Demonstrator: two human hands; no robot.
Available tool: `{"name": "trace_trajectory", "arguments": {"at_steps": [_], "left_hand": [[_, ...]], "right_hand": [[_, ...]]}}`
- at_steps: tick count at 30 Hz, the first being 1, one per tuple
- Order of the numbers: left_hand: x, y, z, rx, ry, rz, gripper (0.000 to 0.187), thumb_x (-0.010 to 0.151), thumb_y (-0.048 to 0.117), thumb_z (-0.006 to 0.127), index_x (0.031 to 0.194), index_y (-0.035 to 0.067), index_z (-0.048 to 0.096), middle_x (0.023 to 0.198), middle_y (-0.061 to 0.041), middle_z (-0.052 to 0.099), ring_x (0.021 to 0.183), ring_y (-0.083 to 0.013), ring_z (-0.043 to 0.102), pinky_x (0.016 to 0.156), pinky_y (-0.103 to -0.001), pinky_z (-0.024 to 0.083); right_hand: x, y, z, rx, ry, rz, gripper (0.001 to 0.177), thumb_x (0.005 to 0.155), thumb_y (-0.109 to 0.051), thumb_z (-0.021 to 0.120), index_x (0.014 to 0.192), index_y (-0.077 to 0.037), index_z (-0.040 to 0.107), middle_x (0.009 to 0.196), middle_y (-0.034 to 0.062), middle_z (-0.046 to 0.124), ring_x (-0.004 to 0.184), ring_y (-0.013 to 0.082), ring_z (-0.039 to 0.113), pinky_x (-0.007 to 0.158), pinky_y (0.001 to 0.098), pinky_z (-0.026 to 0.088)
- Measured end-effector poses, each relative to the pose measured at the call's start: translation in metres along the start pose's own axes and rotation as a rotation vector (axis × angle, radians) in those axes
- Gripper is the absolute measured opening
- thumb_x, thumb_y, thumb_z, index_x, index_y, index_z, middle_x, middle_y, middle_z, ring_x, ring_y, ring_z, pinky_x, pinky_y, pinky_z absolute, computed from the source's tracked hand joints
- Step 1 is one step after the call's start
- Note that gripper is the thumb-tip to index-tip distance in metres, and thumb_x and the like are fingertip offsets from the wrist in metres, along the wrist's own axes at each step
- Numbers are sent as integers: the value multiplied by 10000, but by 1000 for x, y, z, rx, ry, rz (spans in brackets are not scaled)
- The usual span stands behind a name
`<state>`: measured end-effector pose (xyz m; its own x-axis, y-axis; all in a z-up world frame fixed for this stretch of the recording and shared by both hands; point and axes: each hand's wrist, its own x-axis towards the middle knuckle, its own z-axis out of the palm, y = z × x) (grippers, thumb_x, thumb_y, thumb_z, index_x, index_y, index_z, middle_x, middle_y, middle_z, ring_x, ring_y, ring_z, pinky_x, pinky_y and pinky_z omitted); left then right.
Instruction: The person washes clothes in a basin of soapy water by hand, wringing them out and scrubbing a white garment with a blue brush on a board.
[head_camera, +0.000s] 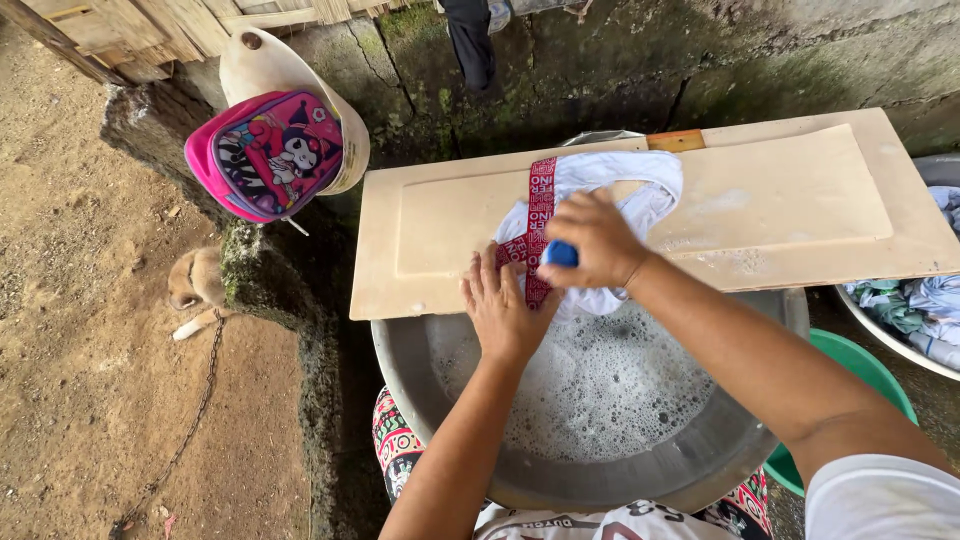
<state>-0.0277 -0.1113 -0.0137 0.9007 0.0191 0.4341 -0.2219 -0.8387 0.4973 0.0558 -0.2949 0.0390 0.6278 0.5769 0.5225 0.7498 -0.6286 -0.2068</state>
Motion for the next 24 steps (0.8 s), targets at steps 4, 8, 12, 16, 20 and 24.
{"name": "trace_trajectory", "arguments": {"at_steps": [4, 8, 12, 16, 20, 24], "left_hand": [[0, 1, -8, 45, -72, -47, 715, 731, 474, 847, 1322, 132, 633, 1549, -127, 399, 1466, -464, 231, 1108, -735, 125], [4, 8, -18, -34, -196, -156, 379, 741, 487, 835, 949, 184, 740, 1566, -30, 426, 1512, -422, 191, 1137, -721, 76], [3, 10, -21, -51, -191, -152, 363, 725, 466, 830, 930, 178, 746, 1564, -23, 433, 1521, -400, 195, 1141, -706, 76], [2, 4, -17, -54, -187, -155, 382, 745, 472, 825, 968, 172, 744, 1559, -20, 426, 1518, -381, 212, 1150, -679, 91], [1, -2, -12, -63, -146, -111, 431, 754, 398, 803, 1122, 177, 757, 1556, -14, 438, 1509, -380, 225, 1135, -674, 75], [-1, 0, -11, -75, -193, -138, 375, 791, 418, 792, 1085, 186, 769, 1537, 15, 458, 1514, -377, 224, 1163, -667, 78]], "right_hand": [[-5, -9, 31, 33, -104, -39, 521, 749, -640, 688, 864, -132, 690, 901, 57, 613, 939, 269, 556, 887, 463, 397], [4, 76, 37, -97, 30, 112, 508, 764, -630, 722, 989, -175, 743, 1049, 56, 676, 1056, 280, 579, 948, 500, 389], [25, 107, 15, -311, -134, 295, 405, 797, -575, 759, 899, -184, 727, 964, 54, 659, 1033, 282, 571, 913, 496, 396], [24, 55, 19, -34, -95, 161, 421, 771, -574, 743, 847, -162, 690, 897, 36, 626, 969, 250, 573, 870, 453, 417], [1, 21, 45, 70, -136, -119, 433, 680, -561, 779, 843, -164, 718, 852, 30, 620, 911, 254, 567, 829, 448, 419], [16, 110, 37, -204, -30, 100, 479, 695, -603, 788, 912, -179, 741, 962, 28, 666, 979, 257, 579, 864, 457, 388]]}}
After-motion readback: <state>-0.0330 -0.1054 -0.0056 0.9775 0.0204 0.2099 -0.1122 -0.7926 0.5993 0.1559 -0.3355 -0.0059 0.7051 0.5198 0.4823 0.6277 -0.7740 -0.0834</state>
